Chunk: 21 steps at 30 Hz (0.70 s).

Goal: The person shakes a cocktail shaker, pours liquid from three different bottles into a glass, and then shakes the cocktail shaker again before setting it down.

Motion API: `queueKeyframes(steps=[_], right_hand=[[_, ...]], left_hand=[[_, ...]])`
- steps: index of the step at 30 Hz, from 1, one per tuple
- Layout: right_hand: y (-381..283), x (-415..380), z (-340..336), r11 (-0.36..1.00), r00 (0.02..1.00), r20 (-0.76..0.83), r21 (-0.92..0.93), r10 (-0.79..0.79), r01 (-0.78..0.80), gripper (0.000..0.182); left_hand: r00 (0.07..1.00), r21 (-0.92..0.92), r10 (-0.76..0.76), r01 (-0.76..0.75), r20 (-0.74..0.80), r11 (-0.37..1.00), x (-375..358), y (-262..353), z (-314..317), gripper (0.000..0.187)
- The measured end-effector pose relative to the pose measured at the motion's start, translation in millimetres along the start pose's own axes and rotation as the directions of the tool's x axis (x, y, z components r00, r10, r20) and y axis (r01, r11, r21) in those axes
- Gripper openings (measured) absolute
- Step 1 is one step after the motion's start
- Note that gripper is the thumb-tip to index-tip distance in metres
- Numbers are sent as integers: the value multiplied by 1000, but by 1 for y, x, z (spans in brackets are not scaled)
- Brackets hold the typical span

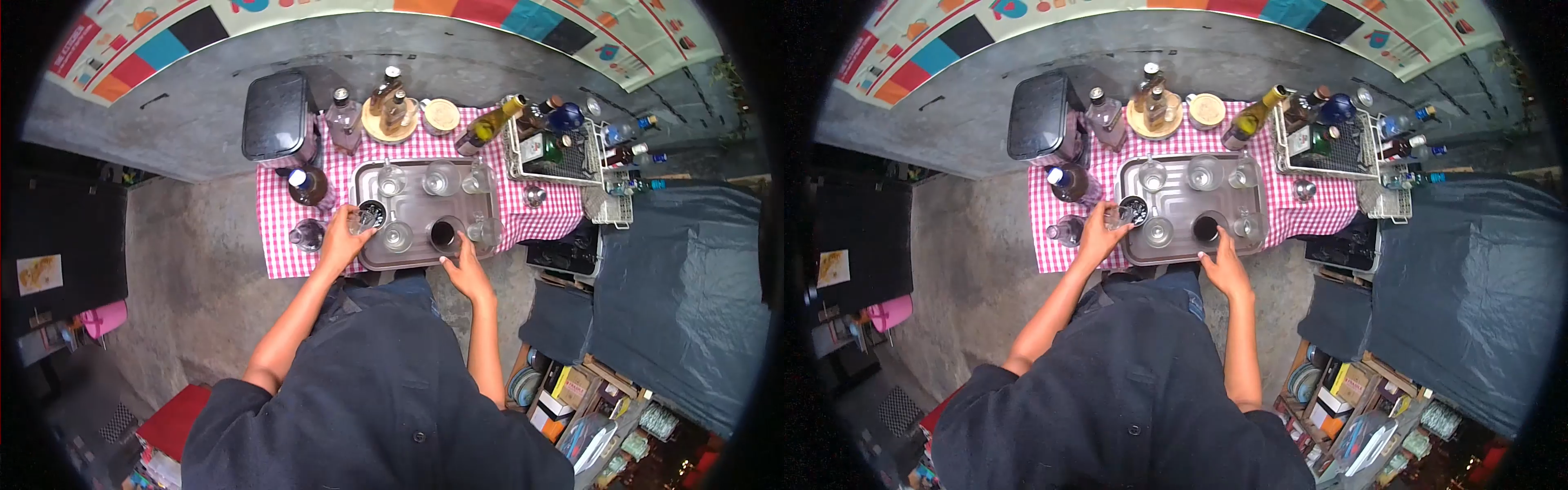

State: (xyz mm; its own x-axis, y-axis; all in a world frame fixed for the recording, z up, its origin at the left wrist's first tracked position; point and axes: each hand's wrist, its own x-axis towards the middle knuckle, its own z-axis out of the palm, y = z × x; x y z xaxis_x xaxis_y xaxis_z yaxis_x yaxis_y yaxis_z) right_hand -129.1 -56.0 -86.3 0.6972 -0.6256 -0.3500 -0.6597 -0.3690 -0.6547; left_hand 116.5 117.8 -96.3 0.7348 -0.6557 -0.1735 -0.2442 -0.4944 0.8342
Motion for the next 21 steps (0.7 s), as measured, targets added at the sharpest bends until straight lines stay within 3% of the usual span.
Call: queueKeyframes(steps=[3, 5, 8, 14, 17, 21], right_hand=[[-9, 13, -21, 999, 1000, 7, 42, 10, -11, 75], [-14, 24, -37, 997, 1000, 12, 79, 14, -15, 72], [-12, 48, -67, 994, 995, -62, 76, -72, 76, 71], [-3, 108, -127, 982, 956, -241, 55, -165, 183, 72], [-1, 142, -152, 962, 911, -333, 33, -245, 271, 73], [-1, 177, -179, 943, 909, -346, 148, -234, 299, 77]], left_hand=[[990, -52, 138, -139, -24, 989, -6, -9, 1, 55], [1000, -274, -4, -3, -23, 962, -13, -6, 2, 56], [996, -319, 25, -50, -81, 946, -20, 0, 5, 55], [990, -452, -92, 33, -107, 892, -20, 35, 19, 54], [986, -403, -78, 11, -149, 915, -17, 50, 30, 55], [980, -460, -103, 14, -168, 888, -18, 70, 45, 57]])
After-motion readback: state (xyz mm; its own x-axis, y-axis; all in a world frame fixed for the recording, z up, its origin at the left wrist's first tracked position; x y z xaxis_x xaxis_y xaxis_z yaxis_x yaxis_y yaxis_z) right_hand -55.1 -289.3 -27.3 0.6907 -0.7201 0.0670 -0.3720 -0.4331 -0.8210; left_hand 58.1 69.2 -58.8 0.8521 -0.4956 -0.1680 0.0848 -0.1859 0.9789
